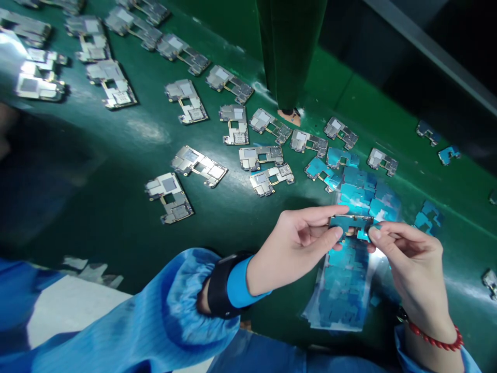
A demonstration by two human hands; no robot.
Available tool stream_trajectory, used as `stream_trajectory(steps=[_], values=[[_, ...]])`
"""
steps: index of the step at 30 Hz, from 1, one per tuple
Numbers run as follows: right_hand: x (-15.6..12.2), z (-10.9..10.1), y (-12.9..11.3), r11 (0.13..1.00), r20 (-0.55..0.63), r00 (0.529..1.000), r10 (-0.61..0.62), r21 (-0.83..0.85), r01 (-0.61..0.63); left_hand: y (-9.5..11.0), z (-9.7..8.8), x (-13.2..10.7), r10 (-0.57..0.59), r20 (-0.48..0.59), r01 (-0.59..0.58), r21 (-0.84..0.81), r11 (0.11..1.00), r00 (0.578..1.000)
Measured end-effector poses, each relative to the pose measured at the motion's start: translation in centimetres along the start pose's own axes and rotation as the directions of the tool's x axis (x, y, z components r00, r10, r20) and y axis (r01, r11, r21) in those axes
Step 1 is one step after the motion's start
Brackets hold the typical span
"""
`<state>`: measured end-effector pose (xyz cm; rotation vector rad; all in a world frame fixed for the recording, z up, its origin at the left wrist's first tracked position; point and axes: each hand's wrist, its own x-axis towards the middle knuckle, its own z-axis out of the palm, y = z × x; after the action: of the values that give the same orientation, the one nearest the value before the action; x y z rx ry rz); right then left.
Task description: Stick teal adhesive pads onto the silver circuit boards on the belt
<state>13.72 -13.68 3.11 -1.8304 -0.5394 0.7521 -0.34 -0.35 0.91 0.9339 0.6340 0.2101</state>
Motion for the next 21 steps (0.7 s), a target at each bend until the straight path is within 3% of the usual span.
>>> stream_trajectory(steps=[21], values=[[-0.13, 0.47, -0.11, 1.000, -0.026, 1.000, -0.016, -0.006, 0.016, -0.16, -0.18, 0.04, -0.005, -0.038, 0.007, 0.063, 0.998, 0.999]])
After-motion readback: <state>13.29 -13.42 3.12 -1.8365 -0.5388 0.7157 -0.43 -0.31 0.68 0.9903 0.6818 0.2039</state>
